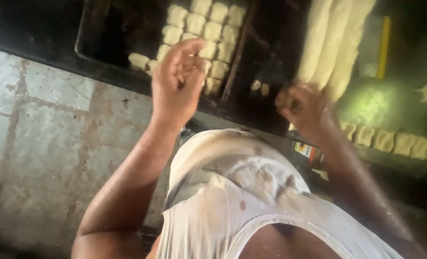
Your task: The person uses a scraper to cut long strips of dough into pieces, shapes them into balls by hand, and arranges them in rows on a tray.
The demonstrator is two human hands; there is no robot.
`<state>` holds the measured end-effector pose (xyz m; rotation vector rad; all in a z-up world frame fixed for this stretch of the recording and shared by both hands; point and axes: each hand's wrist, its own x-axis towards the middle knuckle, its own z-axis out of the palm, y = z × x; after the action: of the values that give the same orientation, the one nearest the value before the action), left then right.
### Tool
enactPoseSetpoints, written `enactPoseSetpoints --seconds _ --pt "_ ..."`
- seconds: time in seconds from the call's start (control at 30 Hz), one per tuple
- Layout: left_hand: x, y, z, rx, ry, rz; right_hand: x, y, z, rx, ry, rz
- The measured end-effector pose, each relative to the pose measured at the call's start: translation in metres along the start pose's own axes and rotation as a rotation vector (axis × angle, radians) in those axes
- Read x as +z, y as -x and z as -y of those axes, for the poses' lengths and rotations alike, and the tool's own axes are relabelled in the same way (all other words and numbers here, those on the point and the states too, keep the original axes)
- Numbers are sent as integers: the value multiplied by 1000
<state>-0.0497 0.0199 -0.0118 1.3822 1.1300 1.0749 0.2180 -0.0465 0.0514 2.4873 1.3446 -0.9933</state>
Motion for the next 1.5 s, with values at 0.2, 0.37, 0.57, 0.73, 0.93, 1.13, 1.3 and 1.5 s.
enactPoseSetpoints --seconds 0.2,0.37,0.57,0.73,0.93,1.13,1.3,1.5 --pt "-74 -8 11 124 -56 -124 43 -68 -44 -452 -685 84" --pt "-110 -37 20 221 -135 -113 29 -47 83 -853 -1366 351" --pt "-124 -76 11 392 -550 -93 41 -101 190 -993 -171 -1022" --pt "-108 -136 49 448 -641 -6 35 -101 175 -1007 135 -879" --pt "-64 -198 75 345 -738 200 28 -60 120 -1039 -189 -756" --pt "-62 -224 78 353 -714 463 54 -25 41 -818 -240 -749" --pt "-65 -221 83 451 -543 383 68 -4 -32 -581 -231 -780" --pt "-57 -214 62 154 -724 520 1 53 -19 125 -909 -298"
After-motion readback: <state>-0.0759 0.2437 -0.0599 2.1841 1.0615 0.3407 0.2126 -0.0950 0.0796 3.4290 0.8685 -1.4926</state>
